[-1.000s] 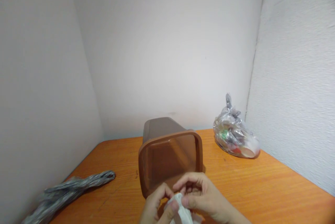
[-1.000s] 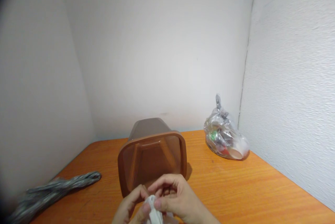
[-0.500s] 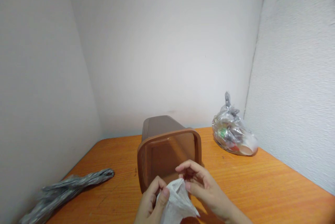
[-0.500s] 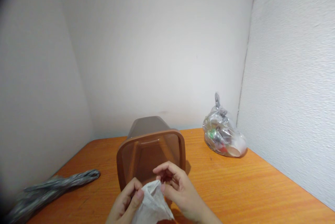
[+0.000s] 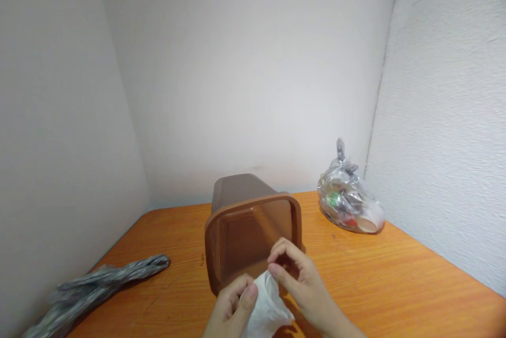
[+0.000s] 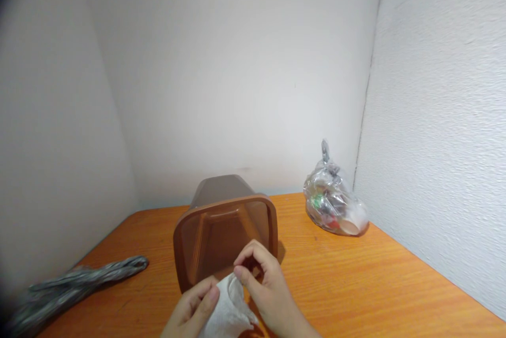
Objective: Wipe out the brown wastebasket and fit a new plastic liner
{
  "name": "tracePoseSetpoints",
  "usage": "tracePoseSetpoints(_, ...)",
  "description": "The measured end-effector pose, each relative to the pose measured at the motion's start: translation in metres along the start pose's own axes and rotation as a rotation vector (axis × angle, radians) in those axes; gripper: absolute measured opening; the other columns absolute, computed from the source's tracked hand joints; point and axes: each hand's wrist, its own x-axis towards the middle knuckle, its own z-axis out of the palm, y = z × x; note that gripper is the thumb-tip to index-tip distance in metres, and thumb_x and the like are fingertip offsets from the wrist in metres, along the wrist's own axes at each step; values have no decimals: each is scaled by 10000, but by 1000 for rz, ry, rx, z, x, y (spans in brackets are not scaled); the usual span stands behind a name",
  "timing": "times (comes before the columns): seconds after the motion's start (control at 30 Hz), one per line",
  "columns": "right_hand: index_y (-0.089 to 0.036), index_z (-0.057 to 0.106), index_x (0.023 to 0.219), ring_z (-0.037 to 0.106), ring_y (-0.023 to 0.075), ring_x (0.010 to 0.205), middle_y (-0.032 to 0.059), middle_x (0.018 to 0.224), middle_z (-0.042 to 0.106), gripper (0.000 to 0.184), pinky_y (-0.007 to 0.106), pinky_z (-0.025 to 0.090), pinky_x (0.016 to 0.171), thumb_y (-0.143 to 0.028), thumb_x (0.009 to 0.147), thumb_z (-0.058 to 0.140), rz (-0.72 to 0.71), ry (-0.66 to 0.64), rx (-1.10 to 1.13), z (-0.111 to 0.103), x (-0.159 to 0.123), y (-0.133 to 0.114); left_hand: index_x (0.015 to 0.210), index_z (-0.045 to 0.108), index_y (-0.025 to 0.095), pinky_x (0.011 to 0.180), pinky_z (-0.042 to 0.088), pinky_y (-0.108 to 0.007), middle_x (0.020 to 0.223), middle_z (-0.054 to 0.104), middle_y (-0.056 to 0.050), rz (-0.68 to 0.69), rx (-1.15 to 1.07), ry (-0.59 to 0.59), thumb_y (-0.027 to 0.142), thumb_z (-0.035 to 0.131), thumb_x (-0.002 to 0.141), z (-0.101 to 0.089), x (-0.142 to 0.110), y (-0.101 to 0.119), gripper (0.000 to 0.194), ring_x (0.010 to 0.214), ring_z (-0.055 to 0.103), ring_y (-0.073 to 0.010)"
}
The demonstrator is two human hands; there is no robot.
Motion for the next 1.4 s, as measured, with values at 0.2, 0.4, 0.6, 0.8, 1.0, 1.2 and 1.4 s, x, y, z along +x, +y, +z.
tracePoseSetpoints(0.2,-136,545,763,499,104,803,12,801,529,347,226,372,749,-437,905,641,-165,-109,-167,2,-1,-4,880,639,167,712,444,-233,832,632,-35,119,204,101,564,519,919,1,-2,10,416,786,568,-171)
tracePoseSetpoints(0.4,-131,509,747,507,98,799,7,799,549,184,224,371,779,-234,853,619,-176,-129,-250,9,-7,-5,930,637,163,761,463,-238,891,677,-64,234,500,78,473,417,988,-2,-6,9,385,819,628,-178)
tracePoseSetpoints(0.6,-133,477,758,493,107,761,18,788,537,244,208,385,695,-303,808,646,138,-169,-52,8,-10,-1,908,614,180,730,450,-213,862,681,-42,295,656,89,422,395,1009,-7,-5,3,341,798,641,-149)
tracePoseSetpoints(0.8,-152,432,900,485,85,754,-2,844,530,429,191,385,683,-317,717,784,242,-169,424,10,-5,1,915,615,190,712,453,-213,860,690,-38,324,768,99,407,388,1011,-10,-9,5,328,795,655,-148)
tracePoseSetpoints(1.0,-178,507,1022,487,92,852,10,950,523,419,192,384,747,-422,795,761,202,-114,388,2,-3,4,875,615,182,702,453,-208,827,670,-42,351,687,99,411,407,1002,-5,-8,8,335,773,639,-146)
tracePoseSetpoints(1.2,-142,594,986,501,126,912,47,976,545,451,231,398,823,-566,852,672,165,-261,194,7,-4,-5,872,641,168,750,454,-233,846,667,-57,301,590,42,477,432,976,-5,-6,9,387,810,627,-169)
tracePoseSetpoints(1.4,-162,393,873,374,54,633,-38,726,394,479,160,326,575,-587,888,614,248,-40,310,-4,0,-6,821,669,139,650,407,-232,787,650,-36,48,630,-93,576,593,845,-17,-3,9,445,744,569,-182)
